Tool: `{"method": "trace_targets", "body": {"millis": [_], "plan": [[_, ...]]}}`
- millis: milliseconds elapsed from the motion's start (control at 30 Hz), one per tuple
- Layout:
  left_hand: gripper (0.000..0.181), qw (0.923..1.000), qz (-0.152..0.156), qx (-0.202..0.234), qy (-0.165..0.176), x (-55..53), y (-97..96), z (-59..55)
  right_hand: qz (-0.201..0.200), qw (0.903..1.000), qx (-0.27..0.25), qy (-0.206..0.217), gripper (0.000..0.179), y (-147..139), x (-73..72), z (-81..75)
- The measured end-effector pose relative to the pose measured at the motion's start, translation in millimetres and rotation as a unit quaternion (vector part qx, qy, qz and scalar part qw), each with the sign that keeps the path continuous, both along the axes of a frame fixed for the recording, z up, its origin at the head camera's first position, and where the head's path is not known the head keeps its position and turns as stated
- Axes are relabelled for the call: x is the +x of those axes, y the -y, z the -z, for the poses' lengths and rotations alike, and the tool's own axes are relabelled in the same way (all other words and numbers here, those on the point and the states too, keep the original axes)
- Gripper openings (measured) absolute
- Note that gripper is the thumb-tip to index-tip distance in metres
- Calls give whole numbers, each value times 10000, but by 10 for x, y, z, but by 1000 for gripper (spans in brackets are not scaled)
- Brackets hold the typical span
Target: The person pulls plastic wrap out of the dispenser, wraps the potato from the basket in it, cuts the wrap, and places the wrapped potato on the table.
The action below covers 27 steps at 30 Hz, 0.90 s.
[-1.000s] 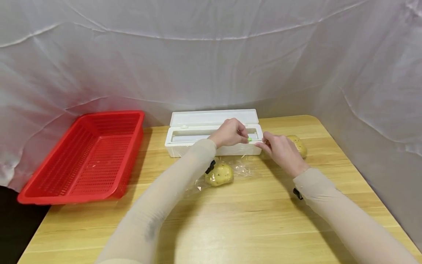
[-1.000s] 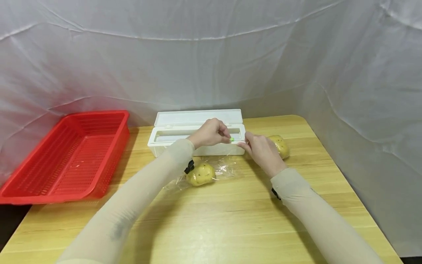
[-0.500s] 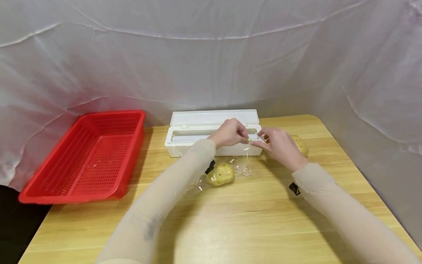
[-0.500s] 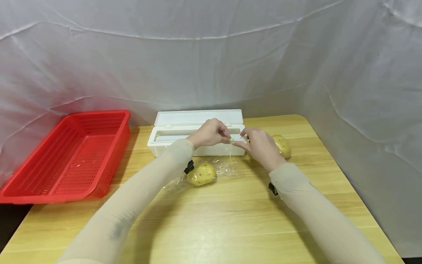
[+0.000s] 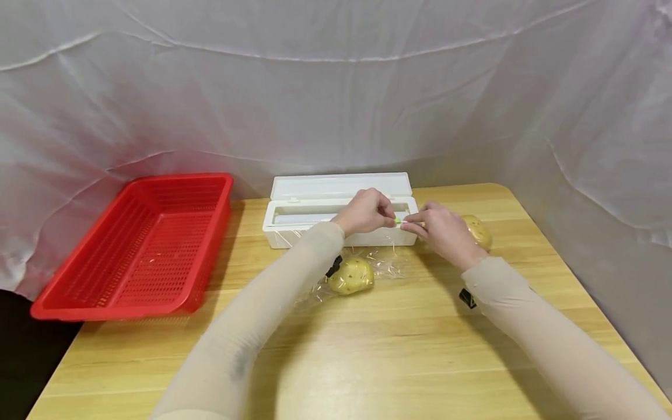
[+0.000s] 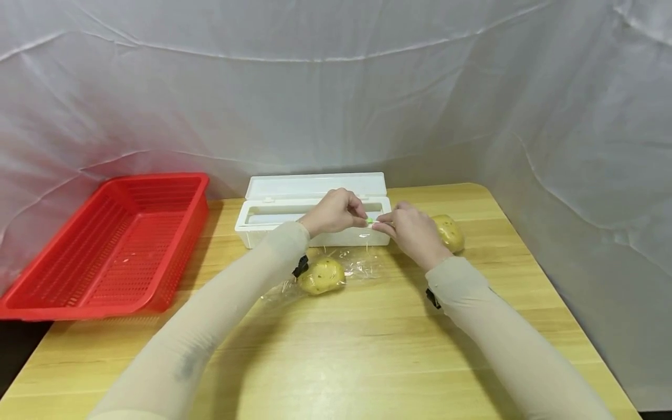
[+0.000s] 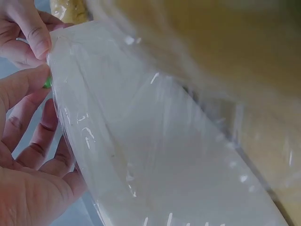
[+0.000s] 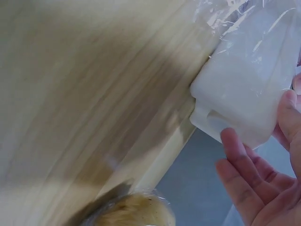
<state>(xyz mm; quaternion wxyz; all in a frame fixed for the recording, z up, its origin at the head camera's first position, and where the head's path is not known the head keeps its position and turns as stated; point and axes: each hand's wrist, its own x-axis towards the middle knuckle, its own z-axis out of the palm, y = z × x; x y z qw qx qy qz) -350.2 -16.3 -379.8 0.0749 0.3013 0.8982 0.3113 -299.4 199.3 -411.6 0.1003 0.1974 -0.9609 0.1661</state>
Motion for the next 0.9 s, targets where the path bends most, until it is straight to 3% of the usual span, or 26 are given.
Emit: {"method": "trace_targets", "body": {"millis": [533,700,900], "plan": [[6,9999,-28,-39,-141,13,112,0,-21,9988,379,-317,33,52,2,11],[6,9996,-80,-107,-257,-18,224,3,-64,9986,418,-317,33,73,-23,9],[6,9997,-201,-48,-89,-23,418,6,-32,9985,469,-273,33,67,-37,11]]}}
